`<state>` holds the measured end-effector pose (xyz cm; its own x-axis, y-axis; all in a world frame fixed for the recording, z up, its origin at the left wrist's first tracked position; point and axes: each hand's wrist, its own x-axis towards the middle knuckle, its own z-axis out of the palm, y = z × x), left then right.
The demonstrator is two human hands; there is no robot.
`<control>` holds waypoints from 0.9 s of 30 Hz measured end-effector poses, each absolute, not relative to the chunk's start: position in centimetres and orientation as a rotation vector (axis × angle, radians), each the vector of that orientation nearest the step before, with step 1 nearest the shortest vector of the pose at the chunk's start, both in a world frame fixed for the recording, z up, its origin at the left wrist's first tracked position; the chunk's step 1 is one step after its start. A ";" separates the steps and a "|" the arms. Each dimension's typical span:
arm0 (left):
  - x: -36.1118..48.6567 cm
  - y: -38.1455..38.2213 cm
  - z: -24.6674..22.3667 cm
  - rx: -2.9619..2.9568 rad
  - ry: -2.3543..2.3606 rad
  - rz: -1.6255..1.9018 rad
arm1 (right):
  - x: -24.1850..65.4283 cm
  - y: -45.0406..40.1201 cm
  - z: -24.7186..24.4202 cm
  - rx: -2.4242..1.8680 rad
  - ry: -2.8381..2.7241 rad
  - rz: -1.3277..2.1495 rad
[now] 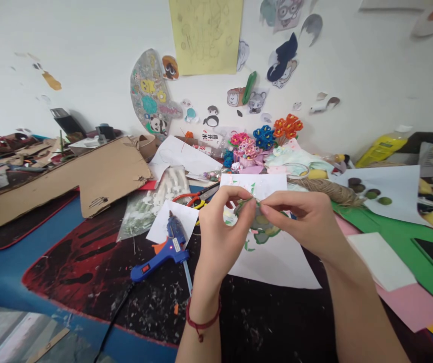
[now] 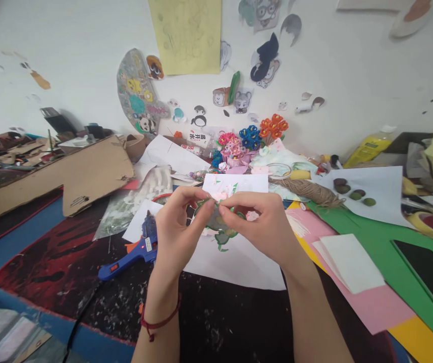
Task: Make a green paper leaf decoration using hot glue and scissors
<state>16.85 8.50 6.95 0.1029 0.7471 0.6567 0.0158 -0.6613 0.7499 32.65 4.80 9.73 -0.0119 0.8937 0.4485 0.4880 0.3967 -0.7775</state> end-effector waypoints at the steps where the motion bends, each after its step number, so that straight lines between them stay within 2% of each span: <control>1: 16.9 8.5 7.0 1.801 0.744 1.611 | 32.6 4.8 9.7 -1.234 -1.660 0.505; 16: 16.8 8.5 7.0 1.642 0.640 1.571 | 32.4 4.9 9.6 -1.207 -1.591 0.463; 27: 16.4 8.6 7.2 1.698 0.767 1.573 | 33.0 5.5 8.9 -1.208 -1.597 0.554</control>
<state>16.39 8.64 7.20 0.0922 0.8034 0.5882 -0.0316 -0.5881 0.8082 33.03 5.49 8.90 0.0167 0.8971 0.4416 0.4308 0.3921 -0.8128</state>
